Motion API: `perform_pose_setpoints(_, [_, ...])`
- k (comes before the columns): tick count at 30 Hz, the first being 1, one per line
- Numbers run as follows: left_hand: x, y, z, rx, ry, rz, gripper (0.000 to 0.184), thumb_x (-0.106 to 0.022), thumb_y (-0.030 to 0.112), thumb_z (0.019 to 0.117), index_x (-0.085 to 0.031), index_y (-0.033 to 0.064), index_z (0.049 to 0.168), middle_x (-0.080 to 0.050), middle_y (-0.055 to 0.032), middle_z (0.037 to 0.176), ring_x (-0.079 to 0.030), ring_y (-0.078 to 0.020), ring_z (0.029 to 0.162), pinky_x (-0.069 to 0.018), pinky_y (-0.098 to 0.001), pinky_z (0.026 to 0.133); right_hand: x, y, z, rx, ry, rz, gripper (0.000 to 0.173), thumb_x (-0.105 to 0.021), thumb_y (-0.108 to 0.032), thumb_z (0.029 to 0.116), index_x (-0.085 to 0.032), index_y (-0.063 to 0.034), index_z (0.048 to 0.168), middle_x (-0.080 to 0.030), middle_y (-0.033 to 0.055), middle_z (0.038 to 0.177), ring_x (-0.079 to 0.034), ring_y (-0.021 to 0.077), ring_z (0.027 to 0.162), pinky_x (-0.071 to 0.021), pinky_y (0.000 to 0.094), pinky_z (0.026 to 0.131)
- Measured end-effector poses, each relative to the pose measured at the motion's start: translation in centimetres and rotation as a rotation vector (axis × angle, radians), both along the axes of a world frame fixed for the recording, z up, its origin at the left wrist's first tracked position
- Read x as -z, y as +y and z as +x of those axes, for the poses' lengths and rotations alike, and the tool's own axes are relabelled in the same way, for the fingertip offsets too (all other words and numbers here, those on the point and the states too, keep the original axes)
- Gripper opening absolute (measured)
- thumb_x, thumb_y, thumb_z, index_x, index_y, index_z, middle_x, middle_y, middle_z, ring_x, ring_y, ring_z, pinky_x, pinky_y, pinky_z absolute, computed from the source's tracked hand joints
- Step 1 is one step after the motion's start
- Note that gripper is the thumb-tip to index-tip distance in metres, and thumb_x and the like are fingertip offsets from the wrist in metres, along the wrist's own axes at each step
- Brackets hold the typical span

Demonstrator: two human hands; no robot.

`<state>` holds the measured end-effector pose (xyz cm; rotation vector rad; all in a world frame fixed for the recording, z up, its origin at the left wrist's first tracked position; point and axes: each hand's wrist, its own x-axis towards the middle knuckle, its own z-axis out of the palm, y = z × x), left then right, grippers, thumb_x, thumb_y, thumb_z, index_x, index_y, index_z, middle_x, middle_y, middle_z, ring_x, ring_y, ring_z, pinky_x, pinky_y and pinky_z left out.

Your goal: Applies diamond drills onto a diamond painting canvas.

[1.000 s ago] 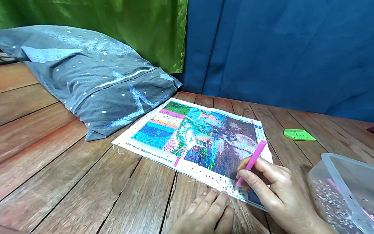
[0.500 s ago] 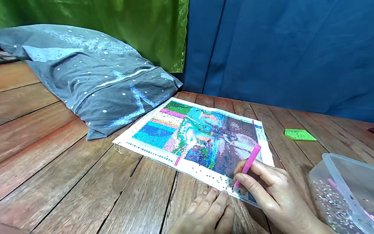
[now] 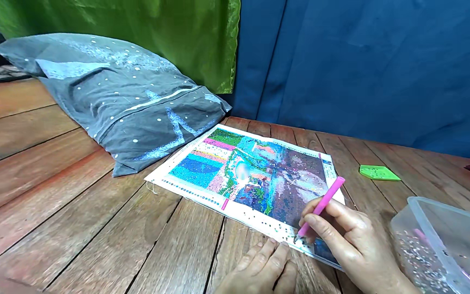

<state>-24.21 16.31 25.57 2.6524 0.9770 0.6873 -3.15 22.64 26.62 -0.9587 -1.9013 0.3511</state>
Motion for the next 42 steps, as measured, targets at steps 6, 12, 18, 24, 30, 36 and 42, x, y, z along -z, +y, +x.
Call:
perform_pose_setpoints(6, [0.0,0.0,0.0,0.007,-0.002,0.008,0.042,-0.054,0.023,0.1033,-0.062,-0.0057,0.133,-0.059,-0.0249,0.143,-0.055,-0.0408,0.136,-0.0436,-0.0501,0.113,0.3,0.1,0.1,0.001,-0.075,0.032,0.028,-0.051,-0.029,0.1027,-0.067,-0.008,0.092,-0.065,-0.0054,0.075,-0.063,-0.0045,0.065,-0.0545,0.0116,0.06])
perform_pose_setpoints(12, [0.0,0.0,0.0,0.002,-0.006,0.01,0.041,-0.053,0.022,0.1033,-0.062,-0.0055,0.133,-0.059,-0.0248,0.143,-0.055,-0.0412,0.136,-0.0436,-0.0504,0.113,0.3,0.0,0.1,-0.004,-0.097,0.05,0.028,-0.052,-0.028,0.1024,-0.067,-0.0077,0.092,-0.066,-0.0045,0.075,-0.064,-0.0042,0.067,-0.0548,0.0114,0.062])
perform_pose_setpoints(18, [0.1,0.1,0.0,0.006,-0.005,0.013,0.041,-0.053,0.022,0.1029,-0.062,-0.0058,0.132,-0.059,-0.0251,0.143,-0.055,-0.0412,0.136,-0.0435,-0.0504,0.113,0.4,0.2,0.0,0.004,-0.014,0.001,0.025,-0.053,-0.027,0.1015,-0.067,-0.0082,0.093,-0.068,-0.0059,0.078,-0.066,-0.0018,0.066,-0.0582,0.0151,0.06])
perform_pose_setpoints(24, [0.0,0.0,0.1,-0.001,-0.007,0.005,0.041,-0.054,0.022,0.103,-0.063,-0.0054,0.132,-0.059,-0.0245,0.143,-0.055,-0.0407,0.136,-0.0437,-0.0501,0.113,-0.5,-0.2,-0.4,-0.011,0.182,-0.105,0.015,-0.053,-0.018,0.1016,-0.064,-0.0094,0.097,-0.068,-0.0083,0.077,-0.068,0.0009,0.065,-0.0603,0.0175,0.059])
perform_pose_setpoints(30, [0.1,0.0,0.2,0.001,-0.03,-0.021,0.042,-0.054,0.022,0.1031,-0.062,-0.0059,0.133,-0.058,-0.0255,0.143,-0.055,-0.0413,0.136,-0.0428,-0.0498,0.114,-0.9,0.0,-0.6,0.012,0.244,-0.168,0.013,-0.049,-0.01,0.1002,-0.062,-0.0074,0.098,-0.069,-0.0089,0.079,-0.068,0.0016,0.065,-0.0604,0.0183,0.059])
perform_pose_setpoints(36, [0.1,0.0,0.1,0.008,-0.029,-0.016,0.043,-0.055,0.023,0.1028,-0.062,-0.0061,0.133,-0.058,-0.0254,0.143,-0.055,-0.0409,0.136,-0.043,-0.0494,0.114,-0.5,-0.2,-0.5,0.038,0.139,-0.106,0.016,-0.05,-0.016,0.1016,-0.063,-0.0063,0.097,-0.067,-0.0083,0.078,-0.066,-0.0013,0.065,-0.0585,0.0159,0.059])
perform_pose_setpoints(42, [0.0,-0.1,0.1,0.002,-0.021,-0.018,0.042,-0.055,0.022,0.1027,-0.062,-0.0056,0.133,-0.058,-0.0251,0.144,-0.055,-0.0408,0.136,-0.0426,-0.0494,0.114,-0.1,-0.2,-0.3,0.057,0.054,-0.052,0.021,-0.051,-0.021,0.1021,-0.064,-0.0065,0.095,-0.067,-0.0072,0.077,-0.066,-0.0025,0.066,-0.0574,0.0147,0.059])
